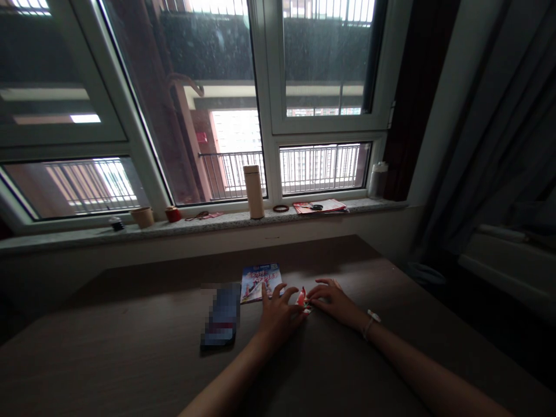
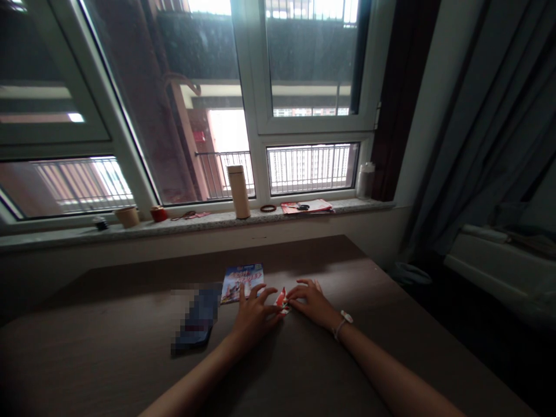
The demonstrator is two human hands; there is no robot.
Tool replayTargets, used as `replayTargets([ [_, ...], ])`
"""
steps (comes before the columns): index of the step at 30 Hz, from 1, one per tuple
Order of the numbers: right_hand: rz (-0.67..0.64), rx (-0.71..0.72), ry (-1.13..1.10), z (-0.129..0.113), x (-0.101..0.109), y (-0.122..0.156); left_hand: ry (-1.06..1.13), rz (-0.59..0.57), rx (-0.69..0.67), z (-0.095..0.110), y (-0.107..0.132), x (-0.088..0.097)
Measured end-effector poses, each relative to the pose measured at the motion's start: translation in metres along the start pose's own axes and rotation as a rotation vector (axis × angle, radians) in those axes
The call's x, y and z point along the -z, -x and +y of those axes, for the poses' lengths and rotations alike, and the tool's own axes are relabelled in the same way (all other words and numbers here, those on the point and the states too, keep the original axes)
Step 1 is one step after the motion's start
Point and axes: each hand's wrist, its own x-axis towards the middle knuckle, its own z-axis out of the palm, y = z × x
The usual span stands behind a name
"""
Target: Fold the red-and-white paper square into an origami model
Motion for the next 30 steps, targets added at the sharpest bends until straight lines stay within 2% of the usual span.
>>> replayTargets([
  [11,0.043,-0.086,0.059,-0.005,-0.005,-0.005,-0.011,0.033,-0.047,-0.003,-0.001,-0.004],
  [20,-0.037,-0.032,0.117,-0.004,-0.002,-0.005,-0.006,0.072,-0.059,-0.002,-0.001,-0.003],
  [30,-0.126,0.004,0.117,-0.005,0.007,-0.003,-0.014,0.003,-0.039,-0.001,0.0,0.003],
])
